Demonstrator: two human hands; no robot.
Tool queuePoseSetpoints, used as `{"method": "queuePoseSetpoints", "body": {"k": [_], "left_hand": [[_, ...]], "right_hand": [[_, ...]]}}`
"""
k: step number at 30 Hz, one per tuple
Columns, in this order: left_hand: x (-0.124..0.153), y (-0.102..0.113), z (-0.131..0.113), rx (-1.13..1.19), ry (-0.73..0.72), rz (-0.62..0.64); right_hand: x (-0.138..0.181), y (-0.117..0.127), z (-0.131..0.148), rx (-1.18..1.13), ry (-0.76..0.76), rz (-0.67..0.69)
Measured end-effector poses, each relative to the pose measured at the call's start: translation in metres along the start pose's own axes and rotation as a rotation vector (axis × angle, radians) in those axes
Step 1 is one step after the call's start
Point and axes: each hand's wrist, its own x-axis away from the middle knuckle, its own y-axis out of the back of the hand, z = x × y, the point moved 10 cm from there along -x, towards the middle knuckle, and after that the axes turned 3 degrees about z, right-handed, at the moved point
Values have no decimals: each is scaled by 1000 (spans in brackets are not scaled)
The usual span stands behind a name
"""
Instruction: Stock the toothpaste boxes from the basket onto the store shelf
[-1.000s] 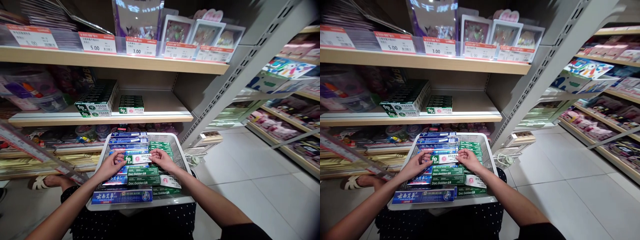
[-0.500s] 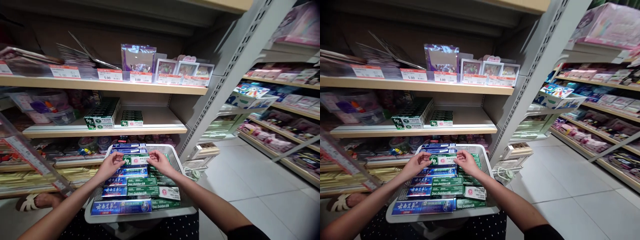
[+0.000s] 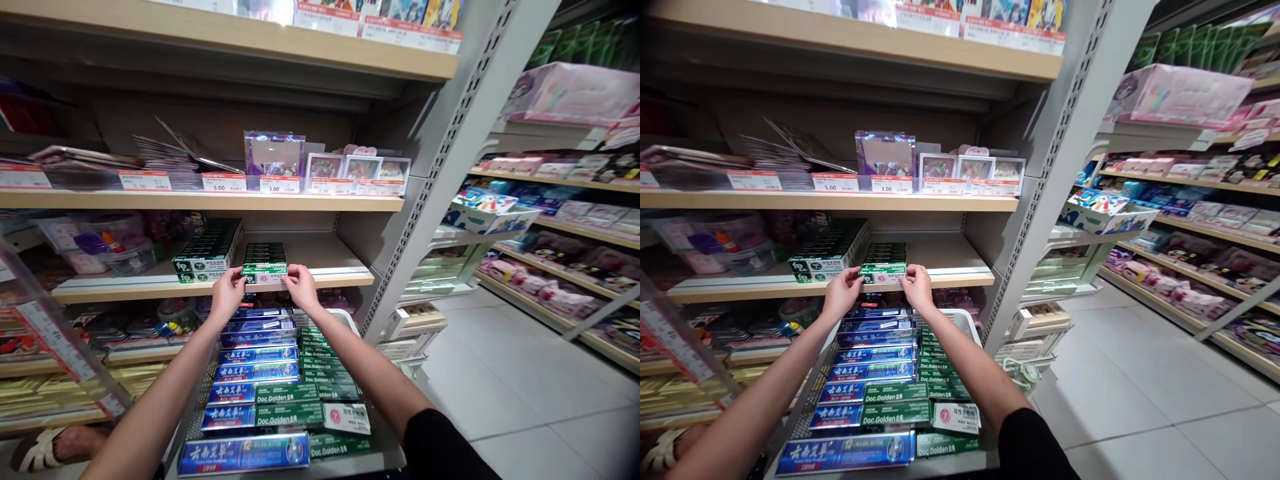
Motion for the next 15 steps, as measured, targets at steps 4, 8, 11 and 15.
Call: {"method": "queuePoseSetpoints", "body": {"k": [4,8,11,15], "left_hand": [[-1,-2,-4,-44,-60,-47],[-6,-7,-4,-95,-66,-46],[-9,-11,-7,-156,-111,-61],[-11,-19,-13,-294,-203,-80]], "right_hand": [[-3,-1,-4,32,9,-35],[-11,-3,-6,47,16,-23],[-19,-7,-9,115,-1,8],[-27,-9,-11,234,16,14]]}}
